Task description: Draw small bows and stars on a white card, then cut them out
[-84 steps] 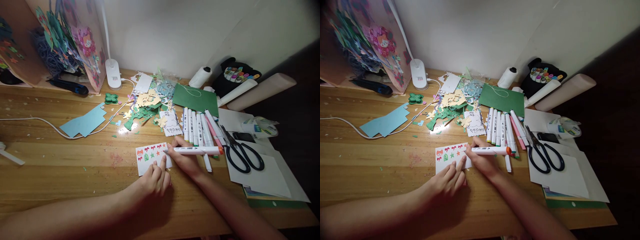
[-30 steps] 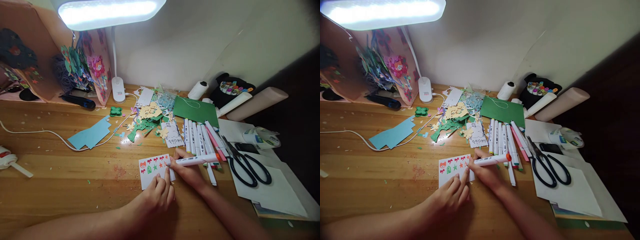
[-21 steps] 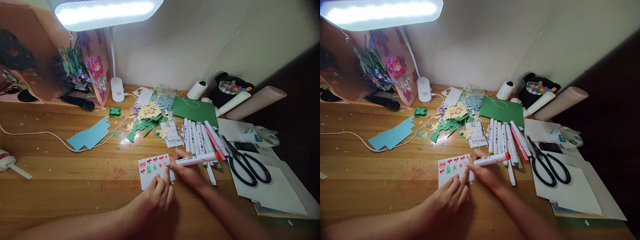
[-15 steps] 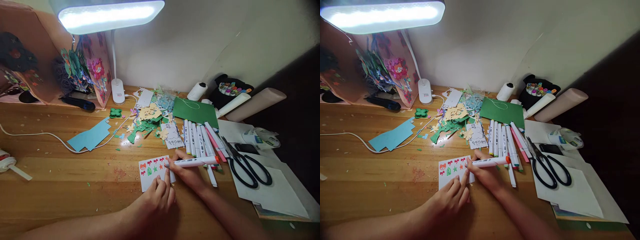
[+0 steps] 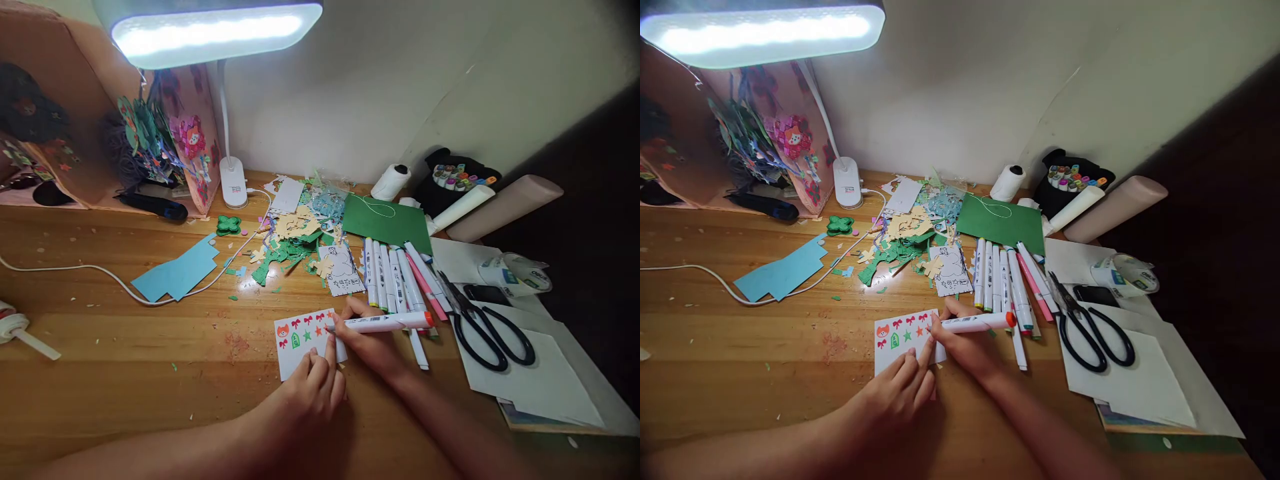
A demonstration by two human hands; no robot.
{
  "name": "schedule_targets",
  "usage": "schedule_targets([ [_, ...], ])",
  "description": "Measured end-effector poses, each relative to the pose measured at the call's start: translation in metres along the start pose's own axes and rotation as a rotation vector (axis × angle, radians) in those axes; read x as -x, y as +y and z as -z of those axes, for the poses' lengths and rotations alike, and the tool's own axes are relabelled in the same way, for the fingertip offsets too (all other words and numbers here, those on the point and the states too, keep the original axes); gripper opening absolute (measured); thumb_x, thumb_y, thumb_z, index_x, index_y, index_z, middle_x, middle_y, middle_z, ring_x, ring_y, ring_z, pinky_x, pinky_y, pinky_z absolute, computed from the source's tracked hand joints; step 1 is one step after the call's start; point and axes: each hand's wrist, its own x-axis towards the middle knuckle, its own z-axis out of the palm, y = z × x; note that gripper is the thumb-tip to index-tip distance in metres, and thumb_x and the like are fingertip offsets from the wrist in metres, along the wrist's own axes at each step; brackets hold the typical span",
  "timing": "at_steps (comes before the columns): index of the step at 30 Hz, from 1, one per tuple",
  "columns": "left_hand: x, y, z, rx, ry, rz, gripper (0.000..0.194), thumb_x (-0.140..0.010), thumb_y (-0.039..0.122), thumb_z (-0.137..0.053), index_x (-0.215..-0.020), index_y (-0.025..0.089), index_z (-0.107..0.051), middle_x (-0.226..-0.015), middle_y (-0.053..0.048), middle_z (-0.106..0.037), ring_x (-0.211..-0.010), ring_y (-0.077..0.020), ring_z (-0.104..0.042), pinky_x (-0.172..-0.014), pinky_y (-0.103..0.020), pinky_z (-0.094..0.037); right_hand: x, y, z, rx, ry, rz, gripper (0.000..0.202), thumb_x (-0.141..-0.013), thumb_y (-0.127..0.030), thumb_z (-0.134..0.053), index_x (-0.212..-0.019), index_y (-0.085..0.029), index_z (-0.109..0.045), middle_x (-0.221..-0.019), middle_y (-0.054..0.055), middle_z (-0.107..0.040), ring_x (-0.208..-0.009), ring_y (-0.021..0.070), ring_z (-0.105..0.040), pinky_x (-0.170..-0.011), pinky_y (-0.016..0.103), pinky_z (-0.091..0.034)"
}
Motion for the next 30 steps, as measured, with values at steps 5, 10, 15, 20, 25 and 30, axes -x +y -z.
schedule_targets([
  [5, 0.0004, 0.0004, 0.0006, -0.003, -0.016, -0.004, 0.023, -0.087, 0.019, -0.043, -0.103, 0.006, -0.054, -0.123, -0.022, -0.055, -0.095, -0.0232, -0.059, -0.080, -0.035, -0.043, -0.0008, -0.0004, 0.0008, -0.023, -0.015, -0.015, 0.026, -0.081, -0.031, -0.056, -0.061, -0.022, -0.043, -0.055, -0.005, -0.048, -0.051, 0.0125, -0.044, -0.049, 0.024, -0.033],
  [10, -0.0003, 0.0011, -0.0024, -0.022, 0.014, -0.003, 0.021, -0.088, 0.020, -0.043, -0.102, 0.008, -0.054, -0.121, -0.020, -0.058, -0.090, -0.0219, -0.060, -0.078, -0.034, -0.043, 0.0013, 0.0005, -0.0003, -0.062, -0.027, -0.046, 0.027, -0.081, -0.032, -0.056, -0.060, -0.022, -0.042, -0.055, -0.005, -0.047, -0.051, 0.0123, -0.042, -0.049, 0.024, -0.032],
  [15, -0.0001, 0.0009, -0.0002, -0.023, -0.006, -0.004, 0.022, -0.088, 0.020, -0.043, -0.102, 0.007, -0.055, -0.122, -0.020, -0.057, -0.089, -0.0221, -0.061, -0.077, -0.034, -0.044, 0.0012, 0.0011, -0.0006, -0.072, 0.000, -0.022, 0.029, -0.082, -0.033, -0.054, -0.060, -0.022, -0.040, -0.055, -0.005, -0.044, -0.050, 0.0122, -0.040, -0.049, 0.025, -0.031],
  [20, 0.0010, 0.0008, 0.0007, -0.013, -0.002, 0.007, 0.025, -0.087, 0.020, -0.044, -0.106, 0.007, -0.055, -0.122, -0.019, -0.057, -0.091, -0.0228, -0.060, -0.079, -0.035, -0.043, -0.0001, -0.0016, -0.0001, -0.055, 0.008, -0.011, 0.027, -0.081, -0.033, -0.054, -0.059, -0.022, -0.042, -0.055, -0.005, -0.046, -0.050, 0.0127, -0.042, -0.049, 0.025, -0.033],
  [25, 0.0014, 0.0017, -0.0023, -0.002, 0.007, -0.007, 0.029, -0.089, 0.023, -0.042, -0.109, 0.006, -0.054, -0.123, -0.021, -0.056, -0.092, -0.0238, -0.061, -0.078, -0.035, -0.043, 0.0008, -0.0003, -0.0013, -0.054, 0.023, -0.033, 0.028, -0.082, -0.034, -0.055, -0.060, -0.022, -0.042, -0.055, -0.005, -0.047, -0.051, 0.0126, -0.042, -0.049, 0.025, -0.033],
  [30, 0.0015, 0.0026, -0.0015, 0.011, 0.022, 0.013, 0.029, -0.087, 0.021, -0.041, -0.107, 0.006, -0.055, -0.121, -0.020, -0.058, -0.094, -0.0241, -0.061, -0.081, -0.036, -0.042, 0.0004, 0.0021, -0.0019, -0.083, 0.019, -0.041, 0.029, -0.081, -0.033, -0.055, -0.059, -0.022, -0.041, -0.054, -0.005, -0.046, -0.051, 0.0128, -0.042, -0.049, 0.025, -0.032],
])
